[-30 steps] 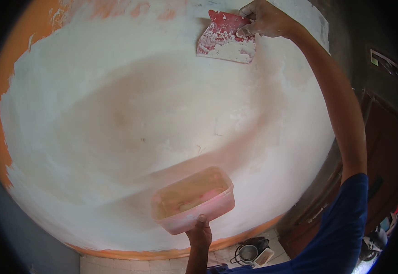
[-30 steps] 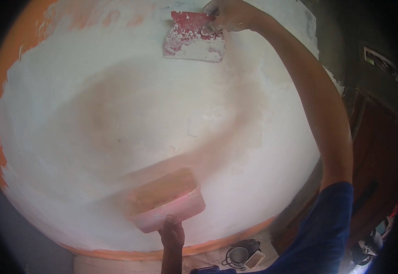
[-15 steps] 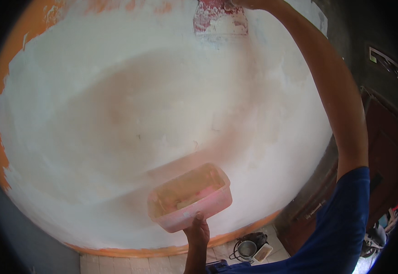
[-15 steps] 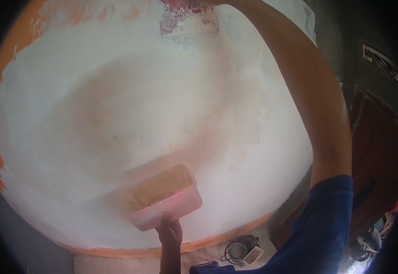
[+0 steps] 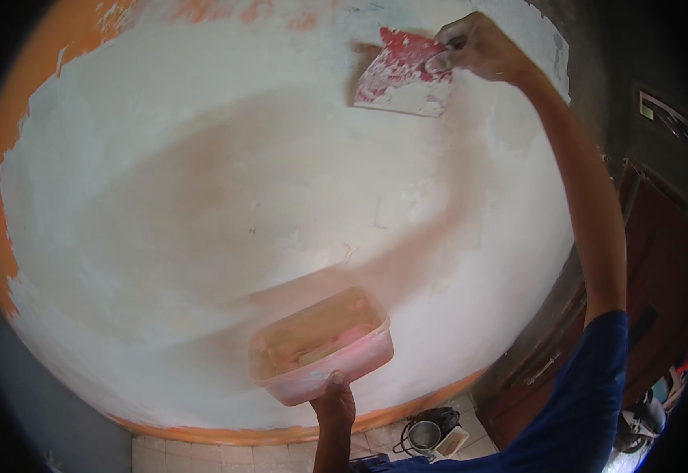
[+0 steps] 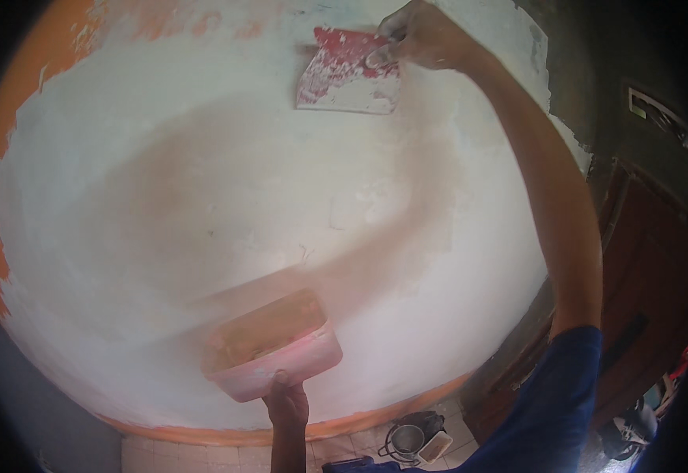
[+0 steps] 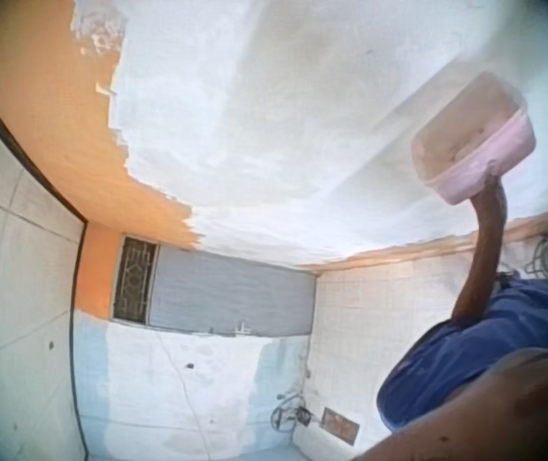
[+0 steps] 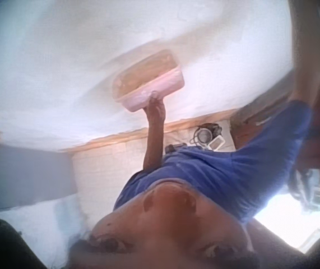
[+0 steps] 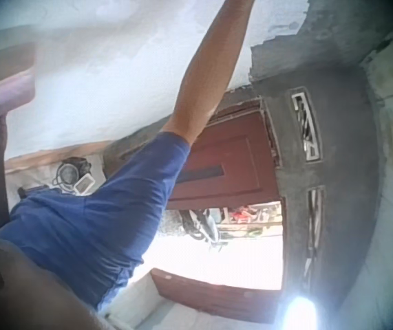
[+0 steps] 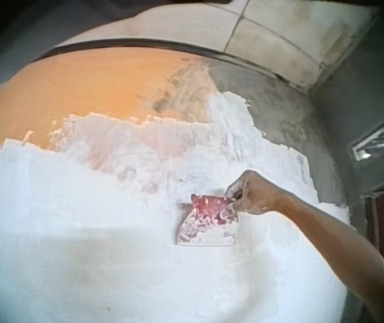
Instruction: The person applies plaster to a wall using a putty knife and a plastic container, smoothing the material across the surface.
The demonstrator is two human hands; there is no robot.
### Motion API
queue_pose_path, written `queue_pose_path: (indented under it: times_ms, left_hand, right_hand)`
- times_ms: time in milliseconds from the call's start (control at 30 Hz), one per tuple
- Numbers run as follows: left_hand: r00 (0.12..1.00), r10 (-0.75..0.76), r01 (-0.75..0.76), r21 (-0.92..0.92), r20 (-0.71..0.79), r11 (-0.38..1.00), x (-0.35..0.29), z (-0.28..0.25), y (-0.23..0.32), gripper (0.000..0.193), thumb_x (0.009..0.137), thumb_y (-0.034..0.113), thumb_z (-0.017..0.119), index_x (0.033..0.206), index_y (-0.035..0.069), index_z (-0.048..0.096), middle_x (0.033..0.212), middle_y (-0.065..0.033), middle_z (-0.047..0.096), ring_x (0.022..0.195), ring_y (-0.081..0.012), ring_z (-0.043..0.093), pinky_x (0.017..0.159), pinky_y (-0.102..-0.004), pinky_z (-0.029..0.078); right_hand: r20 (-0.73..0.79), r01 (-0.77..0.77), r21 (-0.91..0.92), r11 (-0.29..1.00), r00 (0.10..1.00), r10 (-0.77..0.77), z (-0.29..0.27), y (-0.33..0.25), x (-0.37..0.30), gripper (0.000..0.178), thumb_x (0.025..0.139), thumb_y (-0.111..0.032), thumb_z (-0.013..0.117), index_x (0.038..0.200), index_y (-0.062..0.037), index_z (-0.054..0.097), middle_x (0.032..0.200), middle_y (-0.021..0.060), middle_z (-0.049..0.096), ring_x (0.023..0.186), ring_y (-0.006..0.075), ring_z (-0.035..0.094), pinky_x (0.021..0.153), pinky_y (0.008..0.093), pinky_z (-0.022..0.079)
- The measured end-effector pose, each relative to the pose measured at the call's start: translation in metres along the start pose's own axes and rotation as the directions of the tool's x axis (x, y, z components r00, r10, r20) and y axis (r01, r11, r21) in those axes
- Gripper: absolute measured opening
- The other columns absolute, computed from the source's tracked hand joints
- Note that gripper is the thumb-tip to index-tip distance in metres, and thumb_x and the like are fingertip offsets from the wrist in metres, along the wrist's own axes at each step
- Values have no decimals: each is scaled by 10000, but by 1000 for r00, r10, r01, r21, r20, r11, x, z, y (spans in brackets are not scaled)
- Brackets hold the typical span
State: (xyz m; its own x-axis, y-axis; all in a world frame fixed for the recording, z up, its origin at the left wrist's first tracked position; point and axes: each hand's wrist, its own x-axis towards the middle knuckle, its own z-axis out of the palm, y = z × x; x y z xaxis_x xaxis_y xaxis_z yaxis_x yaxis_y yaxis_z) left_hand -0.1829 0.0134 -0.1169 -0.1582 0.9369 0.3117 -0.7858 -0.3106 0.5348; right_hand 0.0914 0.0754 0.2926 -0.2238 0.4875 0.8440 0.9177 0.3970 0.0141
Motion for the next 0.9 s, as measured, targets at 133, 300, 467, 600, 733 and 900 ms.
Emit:
queue_pose_path:
  times_ms: [133,300,467,600,733,900]
  left_hand:
    - [999,-22,22,-3,-39,1000,-2,10,6,500,753,-1,542,1192,89,318,1117,-92,443,1088,-249,452,950,-403,397]
    - [999,-22,22,1,-27,1000,-5,24,16,519,752,1,555,1202,92,313,1119,-92,444,1084,-243,456,949,-400,399]
    - [998,-40,39,-29,-47,999,-10,17,9,507,753,-3,552,1193,92,320,1100,-85,452,1063,-227,467,932,-384,413]
    - [1000,-6,6,-44,-21,999,-6,25,12,476,756,-26,521,1177,86,329,1081,-81,461,1042,-210,479,913,-371,430]
    - [998,-60,62,-83,26,995,-2,12,3,457,757,-51,491,1166,80,335,1081,-80,462,1033,-198,488,914,-364,435]
    - [994,-100,99,-32,-43,995,-6,15,7,454,750,-62,498,1152,87,350,1031,-67,483,1000,-183,503,920,-358,432]
  right_hand:
    - [-166,-13,-182,983,986,-18,7,-12,19,289,627,-180,744,805,15,627,582,68,524,521,130,459,513,277,386]
    - [-371,52,-4,999,927,-50,-20,7,48,184,637,-147,740,668,2,637,559,-13,566,489,73,449,439,255,355]
    - [-249,-58,313,948,958,141,-63,23,38,169,628,-142,735,693,-9,655,565,13,580,491,85,465,446,267,364]
    - [42,61,271,961,996,-75,-17,16,17,144,639,-45,667,748,29,610,611,-46,513,536,43,426,509,222,373]
    - [-90,22,-169,985,995,-38,4,-16,14,156,659,-116,669,705,18,605,548,14,491,510,117,423,518,279,377]
    - [-432,-21,105,994,899,65,-5,30,49,243,597,-181,741,758,-14,669,598,61,619,506,94,506,487,264,408]
